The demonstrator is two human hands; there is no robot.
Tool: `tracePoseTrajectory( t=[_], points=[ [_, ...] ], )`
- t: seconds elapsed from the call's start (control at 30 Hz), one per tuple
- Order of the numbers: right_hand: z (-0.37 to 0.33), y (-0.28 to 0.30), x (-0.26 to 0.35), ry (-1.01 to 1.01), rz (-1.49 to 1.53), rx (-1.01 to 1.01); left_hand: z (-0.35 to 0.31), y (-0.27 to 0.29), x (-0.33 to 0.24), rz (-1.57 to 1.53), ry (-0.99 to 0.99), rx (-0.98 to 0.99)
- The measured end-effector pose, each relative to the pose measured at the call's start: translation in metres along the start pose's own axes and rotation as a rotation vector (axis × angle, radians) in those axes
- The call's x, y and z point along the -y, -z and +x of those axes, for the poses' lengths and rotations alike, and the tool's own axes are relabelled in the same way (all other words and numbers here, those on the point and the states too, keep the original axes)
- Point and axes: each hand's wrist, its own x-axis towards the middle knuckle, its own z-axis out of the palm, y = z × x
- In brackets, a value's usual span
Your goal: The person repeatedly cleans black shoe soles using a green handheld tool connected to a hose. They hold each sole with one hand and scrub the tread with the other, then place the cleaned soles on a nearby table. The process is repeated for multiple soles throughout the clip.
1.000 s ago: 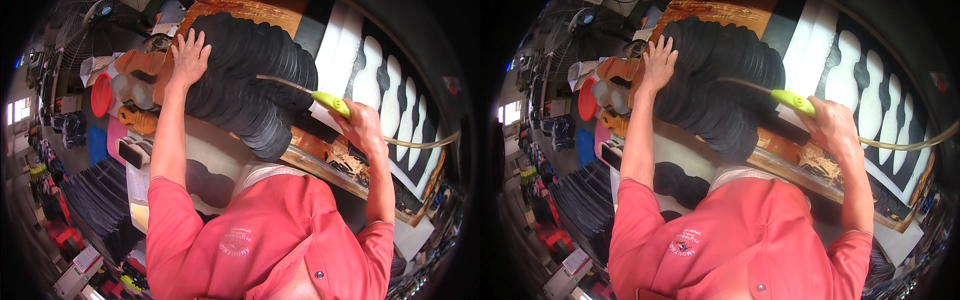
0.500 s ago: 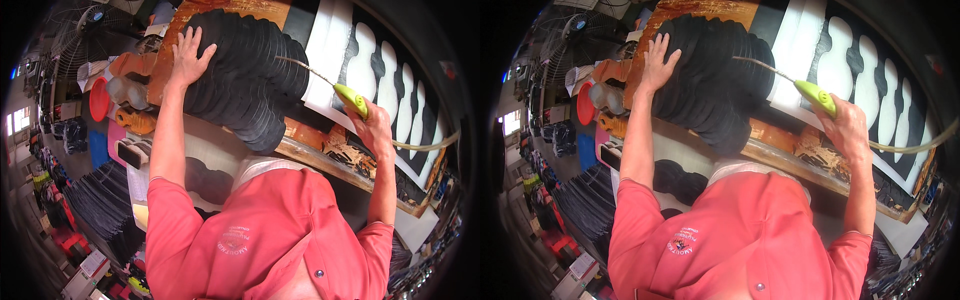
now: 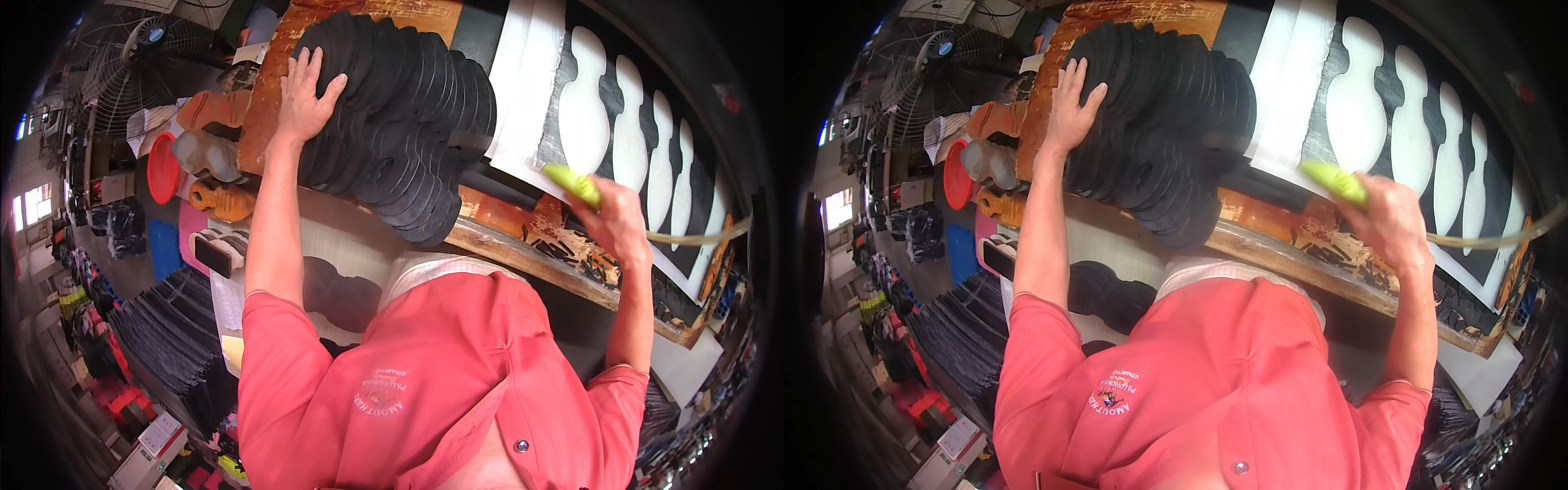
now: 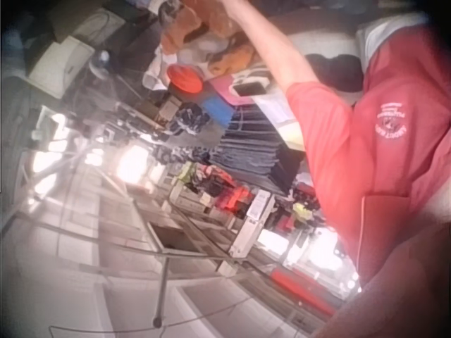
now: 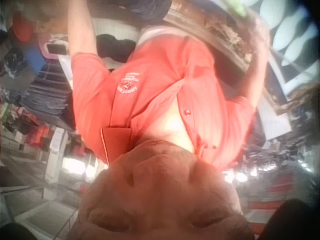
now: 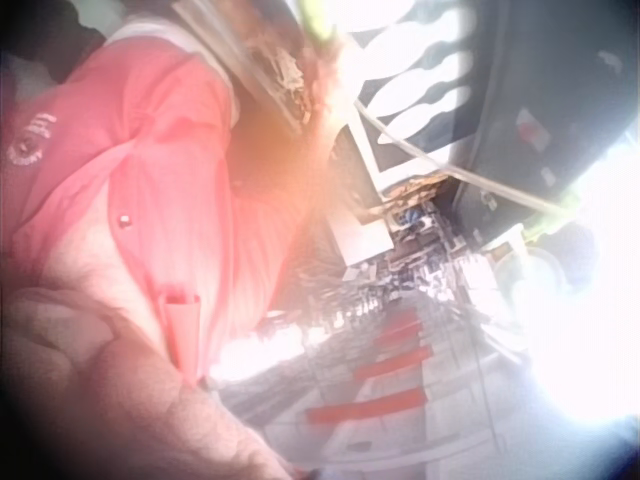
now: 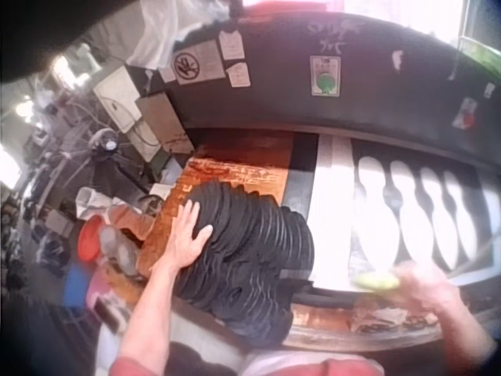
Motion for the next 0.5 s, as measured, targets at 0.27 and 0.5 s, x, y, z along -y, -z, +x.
tracePoseTrajectory(
  t=[0.27, 0.5],
  points=[
    [-0.011, 0.011, -0.009, 0.06, -0.105, 0.158, 0.0, -0.001, 0.0, 0.051, 0.024, 0.031],
    [-0.027, 0.013, -0.018, 0.024, -0.097, 0.12, -0.001, 0.0, -0.005, 0.072, 0.028, 0.037]
  ],
)
